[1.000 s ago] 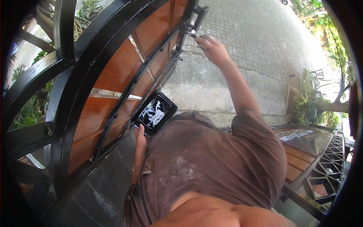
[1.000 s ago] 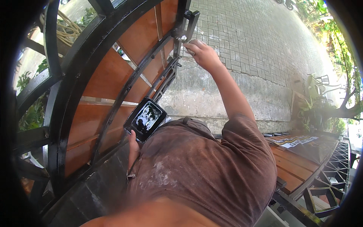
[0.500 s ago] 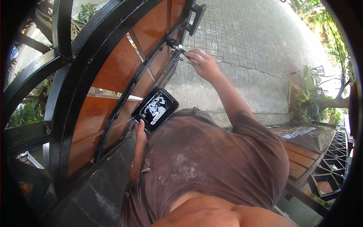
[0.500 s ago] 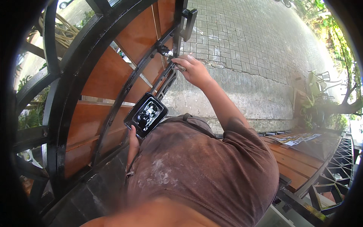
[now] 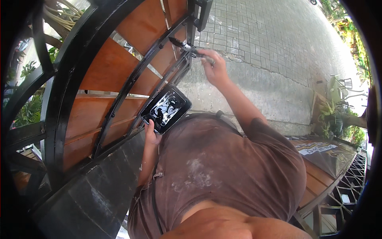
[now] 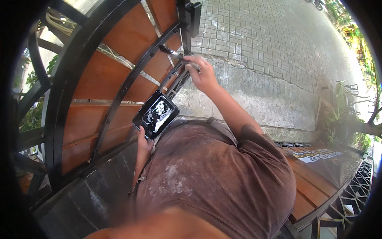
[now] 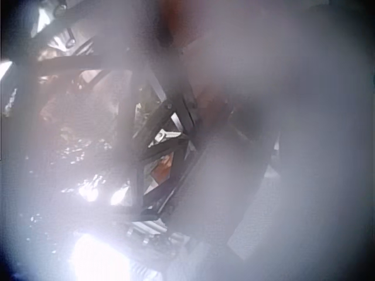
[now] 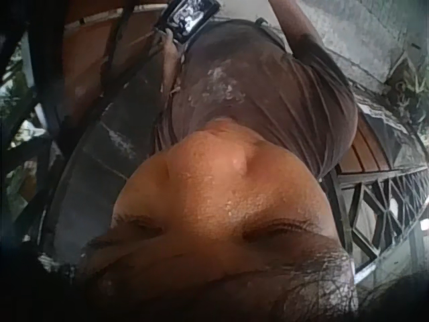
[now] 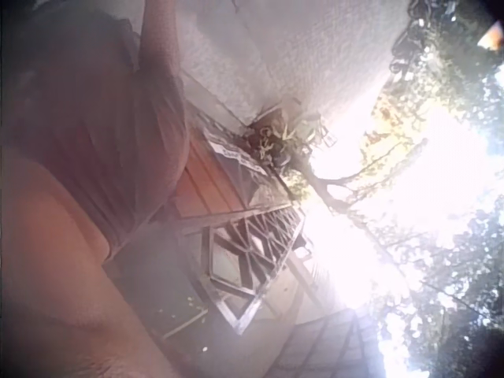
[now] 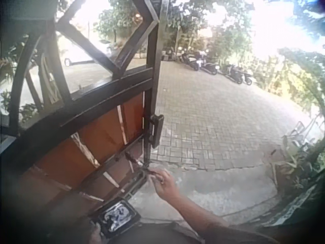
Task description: The person walks up the steps holding a paint container and a paintbrush, then paints a metal gate with the paintbrush.
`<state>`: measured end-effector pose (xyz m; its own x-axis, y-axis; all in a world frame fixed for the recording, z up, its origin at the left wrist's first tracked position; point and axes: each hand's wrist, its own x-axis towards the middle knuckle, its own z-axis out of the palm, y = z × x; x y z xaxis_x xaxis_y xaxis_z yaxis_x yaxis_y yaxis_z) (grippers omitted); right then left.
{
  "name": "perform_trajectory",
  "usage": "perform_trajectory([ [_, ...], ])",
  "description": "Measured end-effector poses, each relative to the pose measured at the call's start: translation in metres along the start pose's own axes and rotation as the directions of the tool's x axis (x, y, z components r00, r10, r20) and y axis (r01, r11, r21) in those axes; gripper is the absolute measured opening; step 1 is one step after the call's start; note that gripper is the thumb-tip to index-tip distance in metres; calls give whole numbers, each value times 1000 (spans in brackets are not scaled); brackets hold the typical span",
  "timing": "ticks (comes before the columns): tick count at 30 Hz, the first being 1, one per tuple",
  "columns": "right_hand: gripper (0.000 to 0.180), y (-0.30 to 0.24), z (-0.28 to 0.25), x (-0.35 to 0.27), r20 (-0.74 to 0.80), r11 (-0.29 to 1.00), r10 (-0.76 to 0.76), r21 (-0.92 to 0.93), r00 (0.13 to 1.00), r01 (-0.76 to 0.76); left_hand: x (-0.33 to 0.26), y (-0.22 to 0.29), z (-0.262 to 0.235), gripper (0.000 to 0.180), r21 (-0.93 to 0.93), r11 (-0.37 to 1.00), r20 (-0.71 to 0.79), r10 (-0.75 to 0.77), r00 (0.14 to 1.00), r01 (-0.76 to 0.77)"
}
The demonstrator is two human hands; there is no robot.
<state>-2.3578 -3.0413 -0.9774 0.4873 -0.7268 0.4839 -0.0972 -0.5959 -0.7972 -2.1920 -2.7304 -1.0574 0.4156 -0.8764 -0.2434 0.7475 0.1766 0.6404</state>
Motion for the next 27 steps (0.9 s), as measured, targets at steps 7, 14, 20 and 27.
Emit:
perform_trajectory([
  [7, 21, 27, -20, 28, 77, 978, 121, 160, 990, -132, 10, -29, 23, 56, -108, 994, -2, -7, 1000, 6],
  [14, 24, 64, -13, 54, 115, 986, -131, 119, 985, 117, 46, -33, 30, 58, 19, 999, -30, 35, 999, -35],
  [20, 31, 84, -31, 68, 119, 993, -115, -23, 986, 119, 92, -43, 26, 55, 60, 998, -82, -15, 996, 20],
  [27, 33, 88, -57, 65, 43, 963, -268, 29, 962, 267, 110, -60, 48, 56, 149, 988, -119, -29, 993, 46],
])
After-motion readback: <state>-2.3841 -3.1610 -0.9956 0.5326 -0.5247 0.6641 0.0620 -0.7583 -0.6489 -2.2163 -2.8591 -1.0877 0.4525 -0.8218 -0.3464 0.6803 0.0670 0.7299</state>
